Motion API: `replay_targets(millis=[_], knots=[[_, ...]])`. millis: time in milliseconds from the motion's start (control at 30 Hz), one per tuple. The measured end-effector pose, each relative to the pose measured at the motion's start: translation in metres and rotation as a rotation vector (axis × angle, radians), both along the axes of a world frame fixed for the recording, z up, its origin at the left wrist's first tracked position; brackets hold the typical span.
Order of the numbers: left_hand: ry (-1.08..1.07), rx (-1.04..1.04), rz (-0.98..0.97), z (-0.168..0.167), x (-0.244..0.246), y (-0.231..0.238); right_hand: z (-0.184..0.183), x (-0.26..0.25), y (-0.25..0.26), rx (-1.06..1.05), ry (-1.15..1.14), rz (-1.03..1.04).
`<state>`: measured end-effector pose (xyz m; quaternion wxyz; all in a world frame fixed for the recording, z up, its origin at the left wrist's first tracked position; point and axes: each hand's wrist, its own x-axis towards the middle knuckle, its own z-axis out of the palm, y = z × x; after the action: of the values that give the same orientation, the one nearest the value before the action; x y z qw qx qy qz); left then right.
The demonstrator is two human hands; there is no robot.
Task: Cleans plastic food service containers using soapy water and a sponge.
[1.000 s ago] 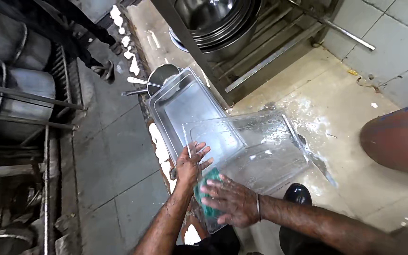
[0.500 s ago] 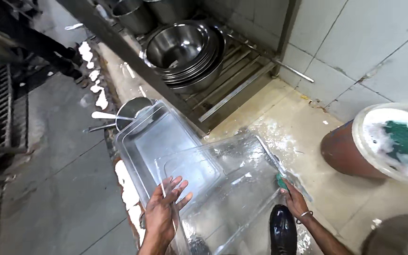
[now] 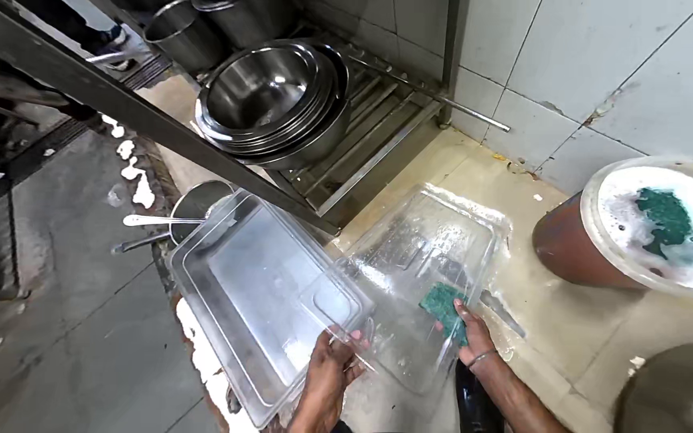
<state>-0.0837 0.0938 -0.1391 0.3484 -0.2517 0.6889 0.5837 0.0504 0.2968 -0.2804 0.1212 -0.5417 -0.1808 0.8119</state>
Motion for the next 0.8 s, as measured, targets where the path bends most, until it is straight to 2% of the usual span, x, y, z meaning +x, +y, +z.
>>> replay_targets(millis=[67, 233, 400, 533, 633, 700, 800], knots=[[-0.016, -0.053, -0.186, -0.003, 0.001, -0.001, -0.005, -0.005, 0.013, 0.007, -0.042, -0.035], [0.092, -0.118, -0.853, -0.004, -0.003, -0.017, -0.033, -0.019, 0.059, 0.196, -0.131, -0.016], [0.162, -0.142, -1.236, -0.005, -0.002, -0.024, -0.042, -0.025, 0.112, 0.491, -0.349, 0.058], [0.171, -0.187, -1.309, -0.006, -0.01, -0.031, -0.053, 0.002, 0.131, 0.682, -0.565, 0.043], [0.189, -0.265, -1.291, -0.006, -0.015, -0.037, -0.052, 0.032, 0.128, 0.846, -0.68, 0.132], [0.23, -0.375, -1.244, -0.006, -0.02, -0.042, -0.051, 0.046, 0.116, 0.901, -0.647, 0.155], [0.289, -0.578, -1.092, -0.009, -0.028, -0.048, -0.056, 0.06, 0.084, 0.847, -0.521, 0.212]])
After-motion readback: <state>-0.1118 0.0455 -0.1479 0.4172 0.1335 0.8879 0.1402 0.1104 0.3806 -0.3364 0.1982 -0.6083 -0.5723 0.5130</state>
